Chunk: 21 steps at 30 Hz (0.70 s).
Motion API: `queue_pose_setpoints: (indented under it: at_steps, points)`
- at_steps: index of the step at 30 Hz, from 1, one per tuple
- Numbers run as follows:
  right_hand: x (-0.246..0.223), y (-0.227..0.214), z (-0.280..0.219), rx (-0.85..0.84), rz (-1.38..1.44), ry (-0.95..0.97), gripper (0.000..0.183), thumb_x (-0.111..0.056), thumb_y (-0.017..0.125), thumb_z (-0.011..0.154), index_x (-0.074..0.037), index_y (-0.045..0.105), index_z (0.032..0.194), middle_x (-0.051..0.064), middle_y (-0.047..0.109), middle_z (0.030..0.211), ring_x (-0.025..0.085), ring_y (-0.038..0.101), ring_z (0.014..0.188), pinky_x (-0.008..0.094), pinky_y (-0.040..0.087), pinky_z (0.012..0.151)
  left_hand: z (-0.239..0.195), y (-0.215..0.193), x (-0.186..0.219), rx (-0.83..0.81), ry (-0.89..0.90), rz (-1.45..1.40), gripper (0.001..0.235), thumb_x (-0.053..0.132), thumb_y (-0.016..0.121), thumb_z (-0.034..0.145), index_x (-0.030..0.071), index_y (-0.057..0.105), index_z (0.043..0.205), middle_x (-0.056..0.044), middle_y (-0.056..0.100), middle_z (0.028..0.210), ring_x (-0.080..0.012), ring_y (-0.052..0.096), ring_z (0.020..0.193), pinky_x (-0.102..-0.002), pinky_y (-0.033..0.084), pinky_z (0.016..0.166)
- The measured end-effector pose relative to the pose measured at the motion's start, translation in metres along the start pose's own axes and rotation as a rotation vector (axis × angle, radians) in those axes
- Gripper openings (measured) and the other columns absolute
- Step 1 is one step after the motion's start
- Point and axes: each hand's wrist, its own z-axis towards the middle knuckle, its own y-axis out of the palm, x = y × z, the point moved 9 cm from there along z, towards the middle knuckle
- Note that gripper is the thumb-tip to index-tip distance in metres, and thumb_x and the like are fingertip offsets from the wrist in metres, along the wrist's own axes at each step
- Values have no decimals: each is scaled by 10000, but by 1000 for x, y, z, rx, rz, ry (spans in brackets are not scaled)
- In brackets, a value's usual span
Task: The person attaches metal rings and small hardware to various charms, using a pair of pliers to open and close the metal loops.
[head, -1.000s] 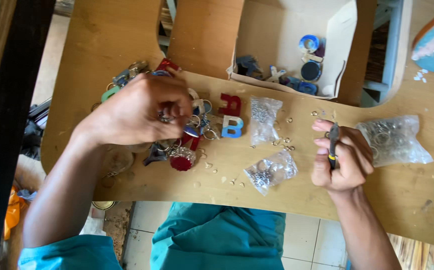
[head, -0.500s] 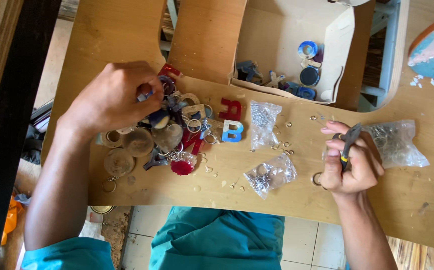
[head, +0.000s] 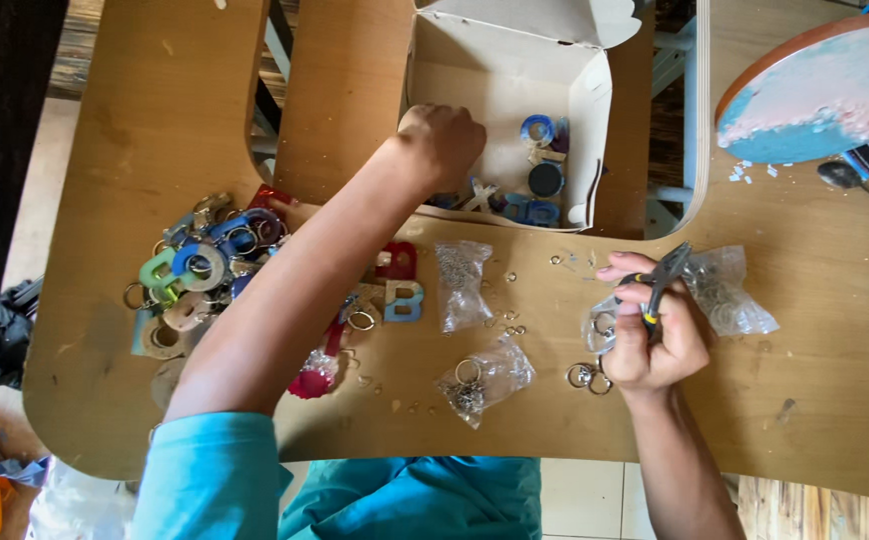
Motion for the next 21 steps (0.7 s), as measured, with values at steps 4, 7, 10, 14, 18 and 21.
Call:
queue_pose_setpoints:
  at_steps: [4,7,10,14,18,21]
  points:
    - [6,-2,-2,3,16,31,129,-6,491,824,71,552,740,299,618,844,359,648,675,389,527,583,-14,3,7,733,-245,415,106,58,493,567,43,439,476,-151,300,393,-327,385,301,-363,247,235]
    - [7,-1,-1,3,21,48,160,-32,500,840,68,554,728,290,623,831,367,653,685,390,533,581,-19,1,18,716,-54,438,222,103,503,576,177,388,402,5,251,358,-168,338,287,-312,301,266]
    - [6,1,-1,-17,33,48,135,-18,491,819,62,565,740,281,623,834,372,652,707,404,535,606,-13,4,9,609,-100,310,214,69,530,575,171,448,405,9,303,349,-151,394,300,-303,318,259]
    - [6,1,-2,-26,13,44,134,-17,493,810,62,563,726,277,625,822,366,650,693,409,533,610,4,33,-9,-114,-11,-172,67,49,581,609,47,644,630,-105,586,554,-293,627,571,-418,495,419]
    - [8,-1,-3,-22,4,64,148,-31,497,824,64,562,731,277,626,834,365,651,703,404,530,605,-3,51,-16,-350,4,-234,155,17,548,653,-10,675,737,-175,660,695,-363,658,720,-455,554,525]
    - [7,-1,-4,-13,6,46,119,3,495,804,69,557,726,286,625,836,365,650,692,399,531,580,-4,40,-13,-284,-23,-175,60,6,613,617,5,662,652,-142,607,559,-333,645,582,-452,535,448]
